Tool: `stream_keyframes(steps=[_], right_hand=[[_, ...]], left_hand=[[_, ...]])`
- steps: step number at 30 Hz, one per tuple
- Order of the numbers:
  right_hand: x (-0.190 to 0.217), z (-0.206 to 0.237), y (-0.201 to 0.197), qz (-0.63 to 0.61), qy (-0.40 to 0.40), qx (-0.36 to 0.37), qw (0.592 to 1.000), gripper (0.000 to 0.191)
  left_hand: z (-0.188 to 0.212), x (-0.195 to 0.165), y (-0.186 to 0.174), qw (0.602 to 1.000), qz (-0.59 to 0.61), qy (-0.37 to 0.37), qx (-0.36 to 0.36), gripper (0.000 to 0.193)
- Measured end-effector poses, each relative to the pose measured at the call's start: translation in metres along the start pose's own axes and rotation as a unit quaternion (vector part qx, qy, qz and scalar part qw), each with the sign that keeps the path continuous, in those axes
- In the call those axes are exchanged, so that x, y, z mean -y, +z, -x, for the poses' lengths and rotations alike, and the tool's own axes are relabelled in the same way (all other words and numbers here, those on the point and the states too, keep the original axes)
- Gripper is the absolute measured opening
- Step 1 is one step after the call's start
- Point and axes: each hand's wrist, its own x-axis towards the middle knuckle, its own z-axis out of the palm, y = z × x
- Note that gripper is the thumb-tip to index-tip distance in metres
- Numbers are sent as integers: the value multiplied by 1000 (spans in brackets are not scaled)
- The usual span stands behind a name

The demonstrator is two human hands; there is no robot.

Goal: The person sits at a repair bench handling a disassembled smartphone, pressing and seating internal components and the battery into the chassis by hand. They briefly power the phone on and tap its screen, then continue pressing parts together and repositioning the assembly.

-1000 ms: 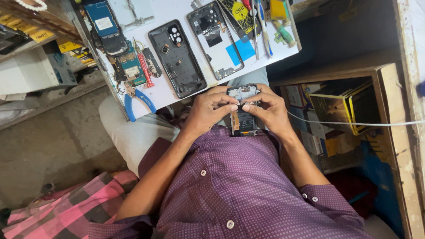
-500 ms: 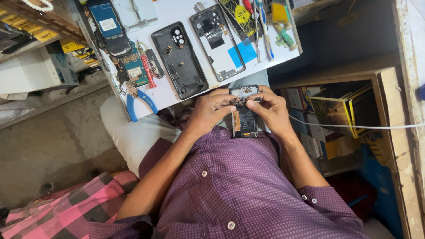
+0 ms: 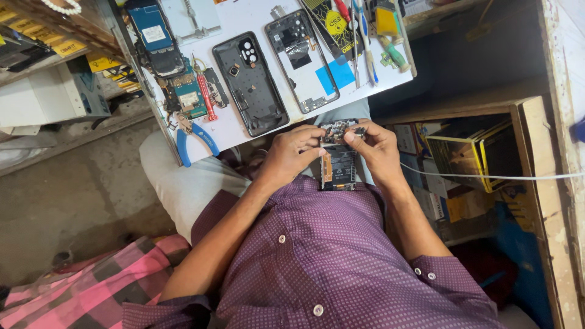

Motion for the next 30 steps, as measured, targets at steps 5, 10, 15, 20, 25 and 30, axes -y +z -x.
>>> stream_keyframes(steps=[5,10,15,20,25,30], right_hand=[[4,-3,-2,-3,20,20,1000,15],[2,-4,-2,2,27,44,999,13],[0,-2,0,15,15,59,998,30],[1,4,2,-22,-24,69,997,48],[-1,6,3,-26,-23,67,997,49],[-2,9,1,-35,-34,79,996,62]], left_hand=[[2,-3,-1,1000,3,-18,6,40],[4,0,-1,1000,-9,-25,4,41],[4,3,-1,998,52,33,-8,51],[7,1,-1,998,62,-14,-1,63],[7,1,0,999,47,17,1,53],[7,2,0,998,57,10,2,54]])
